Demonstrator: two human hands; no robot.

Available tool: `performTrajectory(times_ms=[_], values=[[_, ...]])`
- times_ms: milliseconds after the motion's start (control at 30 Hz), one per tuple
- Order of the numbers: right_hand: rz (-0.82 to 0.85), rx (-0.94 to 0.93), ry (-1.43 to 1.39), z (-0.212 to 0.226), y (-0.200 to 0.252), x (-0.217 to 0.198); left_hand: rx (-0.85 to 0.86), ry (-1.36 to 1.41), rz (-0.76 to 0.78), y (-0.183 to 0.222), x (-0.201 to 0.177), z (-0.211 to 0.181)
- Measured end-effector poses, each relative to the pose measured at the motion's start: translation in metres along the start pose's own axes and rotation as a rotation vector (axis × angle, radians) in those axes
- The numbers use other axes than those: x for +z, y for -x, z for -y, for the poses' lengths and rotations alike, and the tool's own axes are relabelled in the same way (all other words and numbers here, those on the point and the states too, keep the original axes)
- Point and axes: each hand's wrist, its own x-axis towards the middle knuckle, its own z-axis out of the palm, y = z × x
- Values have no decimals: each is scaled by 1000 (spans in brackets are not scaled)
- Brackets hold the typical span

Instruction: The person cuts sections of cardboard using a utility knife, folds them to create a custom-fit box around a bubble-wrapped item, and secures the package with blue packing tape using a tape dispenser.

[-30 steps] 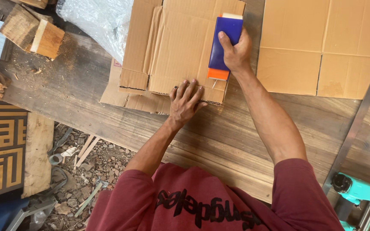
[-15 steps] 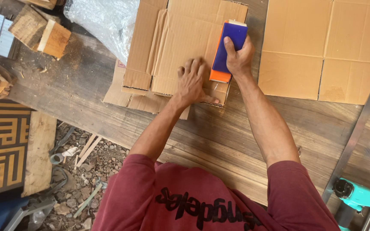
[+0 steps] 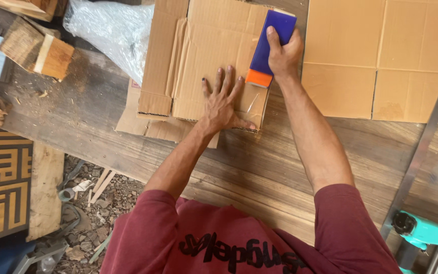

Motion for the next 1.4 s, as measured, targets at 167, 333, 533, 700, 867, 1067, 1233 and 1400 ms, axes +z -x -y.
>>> performTrajectory(times_ms=[167, 333, 533, 700, 867, 1067, 1233, 1400], values=[[189, -83, 35, 12, -21, 17, -10, 36, -46, -1, -3, -1], [154, -111, 41, -1, -20, 17, -54, 39, 67, -7, -18, -3], [110, -182, 26, 1, -11, 13, -115, -24, -132, -55, -12, 15], [99, -190, 71, 3, -13, 15, -25, -187, -110, -93, -16, 34], [94, -164, 33, 4, -4, 11, -7, -11, -16, -86, -1, 32], [42, -206, 52, 9, 36, -1, -62, 131, 252, -49, -71, 6], [20, -125, -15, 39, 95, -14, -27, 129, 245, -10, -50, 5], [-17, -159, 2, 30, 106, -17, -26, 148, 225, -2, -39, 4]])
